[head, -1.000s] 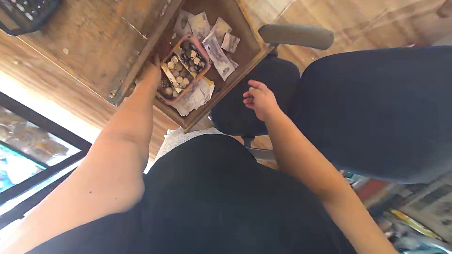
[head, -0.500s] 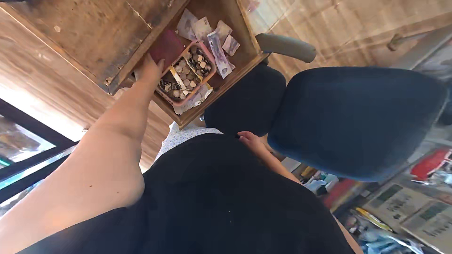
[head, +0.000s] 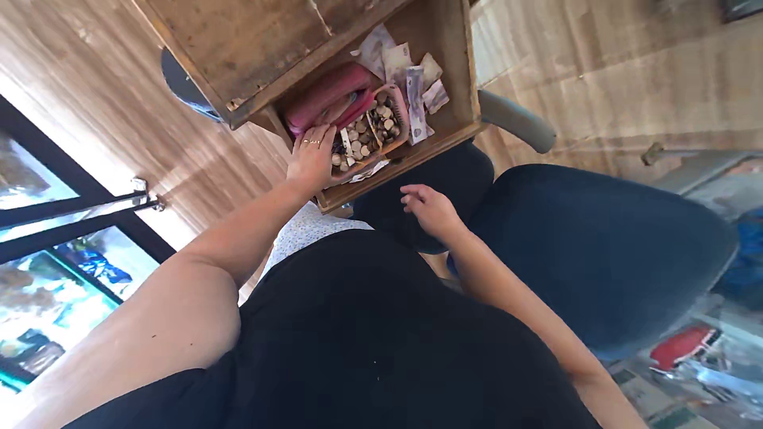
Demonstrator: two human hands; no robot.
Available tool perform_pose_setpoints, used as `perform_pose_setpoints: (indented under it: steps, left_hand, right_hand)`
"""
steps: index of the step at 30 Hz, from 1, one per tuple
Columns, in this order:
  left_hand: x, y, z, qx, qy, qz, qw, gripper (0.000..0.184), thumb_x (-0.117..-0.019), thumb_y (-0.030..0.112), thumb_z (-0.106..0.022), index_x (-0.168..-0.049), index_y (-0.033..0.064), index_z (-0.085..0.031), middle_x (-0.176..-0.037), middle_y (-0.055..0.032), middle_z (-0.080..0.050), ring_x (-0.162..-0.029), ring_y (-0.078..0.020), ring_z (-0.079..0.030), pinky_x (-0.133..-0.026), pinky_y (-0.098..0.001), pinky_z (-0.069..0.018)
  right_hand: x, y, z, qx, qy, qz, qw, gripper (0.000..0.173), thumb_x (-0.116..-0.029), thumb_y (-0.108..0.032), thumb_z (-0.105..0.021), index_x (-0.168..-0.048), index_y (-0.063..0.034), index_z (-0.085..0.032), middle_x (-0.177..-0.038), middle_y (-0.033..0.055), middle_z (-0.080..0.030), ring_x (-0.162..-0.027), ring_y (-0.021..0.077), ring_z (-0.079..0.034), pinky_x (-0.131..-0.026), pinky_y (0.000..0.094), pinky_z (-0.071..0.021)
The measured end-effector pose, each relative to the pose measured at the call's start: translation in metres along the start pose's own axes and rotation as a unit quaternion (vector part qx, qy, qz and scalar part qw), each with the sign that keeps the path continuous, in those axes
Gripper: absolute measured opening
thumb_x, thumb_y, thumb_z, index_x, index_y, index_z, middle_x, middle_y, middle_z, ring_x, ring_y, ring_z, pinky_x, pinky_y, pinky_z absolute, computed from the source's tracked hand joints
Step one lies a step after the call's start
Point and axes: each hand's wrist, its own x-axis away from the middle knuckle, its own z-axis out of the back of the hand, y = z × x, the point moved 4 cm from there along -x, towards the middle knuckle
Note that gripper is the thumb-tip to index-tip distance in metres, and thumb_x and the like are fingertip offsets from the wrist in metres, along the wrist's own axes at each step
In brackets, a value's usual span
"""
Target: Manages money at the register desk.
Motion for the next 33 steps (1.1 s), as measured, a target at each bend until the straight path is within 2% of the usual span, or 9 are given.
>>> perform_pose_setpoints:
  steps: [4,9,13,16,19,23,27,29,33]
  left_hand:
    - [-0.015,-0.019,0.014,0.019,0.02,0.019,0.999,0.041,-0.1027,0.001,-0.046,-0.142,0.0015,-0.056,-0.156,-0.0186,-0.046,-0.144,-0.039,-0.044,-0.117,-0.0568,-0.0354]
    - [-0.033,-0.026,0.037,0.019,0.008,0.071,0.997,0.032,-0.1023,0.008,-0.048,-0.129,0.0029,-0.066,-0.164,-0.0187,-0.035,-0.15,-0.0416,-0.035,-0.119,-0.0594,-0.0304]
    - [-0.041,-0.031,0.038,0.049,-0.032,0.083,0.995,0.034,-0.1037,0.014,-0.047,-0.132,0.0081,-0.066,-0.161,-0.022,-0.037,-0.152,-0.0414,-0.031,-0.122,-0.0595,-0.0272]
    - [-0.041,-0.034,0.04,0.064,-0.044,0.094,0.993,0.034,-0.1029,0.016,-0.05,-0.131,0.0095,-0.067,-0.148,-0.0247,-0.052,-0.144,-0.0426,-0.043,-0.116,-0.0612,-0.0345]
    - [-0.041,-0.038,0.04,0.06,-0.055,0.085,0.993,0.034,-0.1032,0.017,-0.049,-0.132,0.0087,-0.066,-0.155,-0.0236,-0.046,-0.146,-0.042,-0.041,-0.118,-0.0608,-0.0331]
    - [-0.041,-0.042,0.038,0.066,-0.06,0.066,0.994,0.032,-0.1038,0.021,-0.05,-0.128,0.0108,-0.068,-0.14,-0.0238,-0.058,-0.138,-0.0427,-0.049,-0.111,-0.063,-0.0387]
    - [-0.043,-0.045,0.038,0.062,-0.066,0.045,0.995,0.033,-0.1049,0.021,-0.047,-0.128,0.0126,-0.069,-0.134,-0.0222,-0.062,-0.134,-0.0416,-0.054,-0.109,-0.0609,-0.0424]
    - [-0.043,-0.045,0.04,0.064,-0.08,0.048,0.994,0.033,-0.1058,0.022,-0.047,-0.13,0.0126,-0.068,-0.137,-0.0225,-0.06,-0.134,-0.0411,-0.053,-0.11,-0.0605,-0.0417]
    - [-0.039,-0.045,0.042,0.075,-0.022,-0.016,0.997,0.034,-0.105,0.016,-0.046,-0.132,0.0096,-0.065,-0.158,-0.0212,-0.043,-0.142,-0.0404,-0.048,-0.115,-0.0548,-0.039]
  right_hand:
    - [-0.028,-0.057,0.006,0.076,0.009,0.079,0.994,0.034,-0.1104,-0.019,-0.046,-0.137,-0.0073,-0.062,-0.127,0.0168,-0.068,-0.11,0.0286,-0.069,-0.098,0.0499,-0.0538]
    - [-0.063,-0.127,0.011,0.19,0.069,0.214,0.956,0.034,-0.1085,-0.016,-0.046,-0.133,-0.0041,-0.067,-0.134,0.0185,-0.066,-0.127,0.0312,-0.061,-0.11,0.048,-0.0461]
    - [-0.105,-0.168,0.008,0.261,0.111,0.288,0.915,0.032,-0.1071,-0.016,-0.049,-0.128,-0.007,-0.071,-0.131,0.0166,-0.067,-0.127,0.0311,-0.062,-0.11,0.0458,-0.0472]
    - [-0.133,-0.182,-0.003,0.306,0.11,0.315,0.891,0.03,-0.1048,-0.013,-0.05,-0.123,-0.0081,-0.074,-0.127,0.0182,-0.068,-0.124,0.0348,-0.063,-0.106,0.0492,-0.0487]
    - [-0.146,-0.188,-0.014,0.357,0.092,0.278,0.887,0.031,-0.1049,-0.013,-0.05,-0.125,-0.0092,-0.073,-0.131,0.0199,-0.065,-0.13,0.0396,-0.057,-0.108,0.0558,-0.0449]
    - [-0.16,-0.185,-0.016,0.363,0.141,0.304,0.87,0.032,-0.1046,-0.012,-0.05,-0.124,-0.0091,-0.074,-0.128,0.0205,-0.066,-0.128,0.0395,-0.059,-0.108,0.0525,-0.0466]
    - [-0.167,-0.19,-0.018,0.405,0.113,0.253,0.871,0.037,-0.1037,-0.019,-0.051,-0.136,-0.013,-0.068,-0.14,0.0219,-0.058,-0.136,0.0415,-0.051,-0.108,0.0566,-0.0445]
    - [-0.168,-0.19,-0.021,0.42,0.097,0.246,0.868,0.038,-0.1021,-0.022,-0.053,-0.136,-0.0129,-0.068,-0.144,0.0242,-0.054,-0.14,0.0452,-0.044,-0.11,0.0598,-0.0409]
    - [-0.17,-0.186,-0.022,0.425,0.139,0.319,0.836,0.028,-0.1011,-0.014,-0.053,-0.111,-0.0005,-0.075,-0.126,0.0277,-0.063,-0.127,0.0482,-0.055,-0.101,0.0613,-0.0468]
